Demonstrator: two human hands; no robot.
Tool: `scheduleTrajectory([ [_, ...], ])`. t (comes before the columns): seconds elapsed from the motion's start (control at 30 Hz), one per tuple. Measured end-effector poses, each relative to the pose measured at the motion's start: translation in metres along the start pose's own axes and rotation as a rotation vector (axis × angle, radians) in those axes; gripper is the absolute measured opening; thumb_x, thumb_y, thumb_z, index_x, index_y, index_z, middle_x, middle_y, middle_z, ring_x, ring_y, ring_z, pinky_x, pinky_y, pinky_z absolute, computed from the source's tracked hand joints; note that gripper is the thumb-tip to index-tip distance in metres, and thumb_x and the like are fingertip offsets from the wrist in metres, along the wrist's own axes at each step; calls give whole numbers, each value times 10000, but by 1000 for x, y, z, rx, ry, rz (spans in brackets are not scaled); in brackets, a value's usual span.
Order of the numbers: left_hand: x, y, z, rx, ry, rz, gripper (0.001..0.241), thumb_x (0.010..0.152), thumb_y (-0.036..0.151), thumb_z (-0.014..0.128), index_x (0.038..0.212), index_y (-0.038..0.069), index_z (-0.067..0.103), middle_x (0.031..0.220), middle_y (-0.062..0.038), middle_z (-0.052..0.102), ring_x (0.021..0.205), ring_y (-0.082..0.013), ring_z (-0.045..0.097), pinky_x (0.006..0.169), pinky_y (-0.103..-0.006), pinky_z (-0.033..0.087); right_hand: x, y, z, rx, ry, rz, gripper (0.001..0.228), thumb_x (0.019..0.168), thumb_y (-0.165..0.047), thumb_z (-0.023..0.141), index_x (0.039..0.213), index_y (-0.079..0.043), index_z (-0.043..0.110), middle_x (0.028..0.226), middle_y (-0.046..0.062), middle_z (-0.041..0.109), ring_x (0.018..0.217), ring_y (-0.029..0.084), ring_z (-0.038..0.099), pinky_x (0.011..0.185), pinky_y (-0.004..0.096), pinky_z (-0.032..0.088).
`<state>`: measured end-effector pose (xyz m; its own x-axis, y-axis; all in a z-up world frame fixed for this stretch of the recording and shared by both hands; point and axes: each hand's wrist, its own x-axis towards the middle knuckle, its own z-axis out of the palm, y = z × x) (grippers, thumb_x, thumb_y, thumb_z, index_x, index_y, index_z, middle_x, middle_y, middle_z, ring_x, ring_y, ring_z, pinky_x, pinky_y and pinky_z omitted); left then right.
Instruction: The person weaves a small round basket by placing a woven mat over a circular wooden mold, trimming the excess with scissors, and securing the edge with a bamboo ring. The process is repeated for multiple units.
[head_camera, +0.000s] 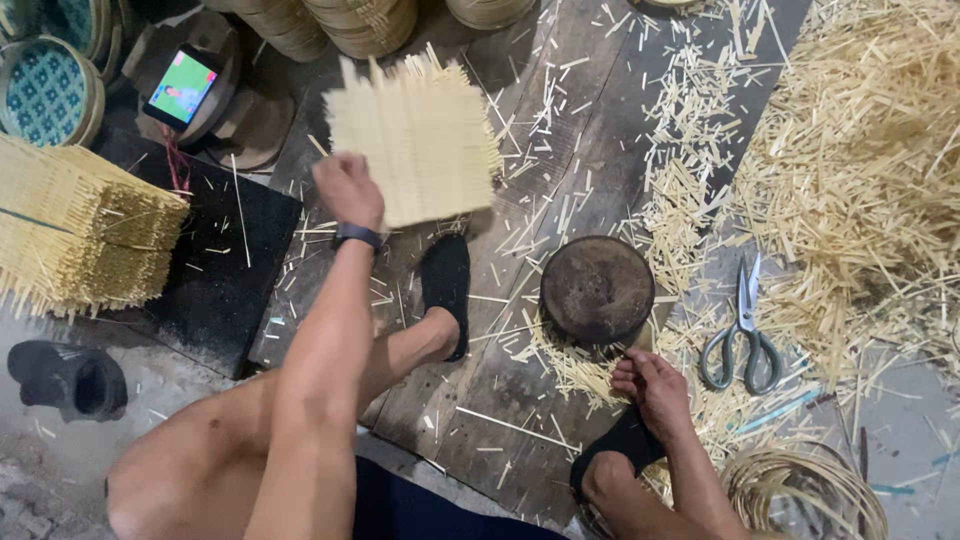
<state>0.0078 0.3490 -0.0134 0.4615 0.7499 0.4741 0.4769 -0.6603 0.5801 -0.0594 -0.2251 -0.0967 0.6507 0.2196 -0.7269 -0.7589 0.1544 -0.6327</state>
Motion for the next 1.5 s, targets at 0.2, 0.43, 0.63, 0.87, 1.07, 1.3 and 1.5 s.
scheduleTrajectory([
  [0.2, 28, 23, -36, -285, -11, -28, 188, 962, 205, 751, 970, 23, 708, 841, -88, 726, 752, -189, 676, 726, -356, 557, -6, -2, 0, 29, 4, -16, 364, 1034, -257, 567, 1213, 58, 606, 970, 172, 674, 800, 255, 689, 724, 389, 600],
  [0.43, 22, 3, -36, -125, -152, -278, 190, 840, 184, 855, 866, 10, 782, 813, -103, 762, 726, -158, 710, 742, -322, 566, -4, -14, 6, -13, 16, -14, 377, 1033, -254, 566, 1218, 72, 604, 971, 172, 672, 818, 256, 685, 746, 386, 599],
  [0.63, 45, 19, -55, -783, -172, -375, 130, 937, 94, 808, 962, -16, 745, 882, -76, 742, 777, -142, 653, 738, -289, 552, -4, -7, 0, -12, 30, -3, 396, 1017, -281, 581, 1213, 63, 602, 963, 179, 680, 803, 269, 686, 723, 386, 595],
  [0.87, -78, 108, -18, -280, -836, -313, 197, 936, 142, 831, 897, 20, 682, 778, -35, 650, 722, -130, 565, 656, -307, 509, 4, -52, -14, 248, -76, -300, 556, 1006, -493, 506, 1275, -17, 604, 1054, 93, 703, 931, 188, 682, 807, 351, 578],
  [1.07, -222, 116, 52, -561, -931, -261, 299, 767, 104, 881, 995, -14, 728, 807, -40, 709, 686, -91, 604, 635, -270, 520, 33, -76, 22, -294, 133, -291, 286, 943, -132, 699, 1167, 37, 641, 969, 76, 713, 813, 138, 645, 714, 291, 534],
  [1.3, -222, 96, 62, -391, -1014, -249, 306, 782, 172, 877, 988, -5, 736, 762, -25, 711, 661, -74, 608, 610, -263, 514, 28, -70, 30, -345, 270, -196, 288, 869, -38, 752, 1133, -4, 641, 978, 86, 751, 825, 130, 721, 730, 256, 600],
  [1.5, -240, 74, 76, -546, -944, -208, 582, 822, 183, 877, 1260, -13, 547, 1005, -55, 714, 831, -120, 700, 736, -274, 584, 25, -66, 41, -329, 298, -304, 362, 858, -90, 770, 1159, 51, 627, 979, 112, 751, 839, 150, 715, 703, 283, 579],
])
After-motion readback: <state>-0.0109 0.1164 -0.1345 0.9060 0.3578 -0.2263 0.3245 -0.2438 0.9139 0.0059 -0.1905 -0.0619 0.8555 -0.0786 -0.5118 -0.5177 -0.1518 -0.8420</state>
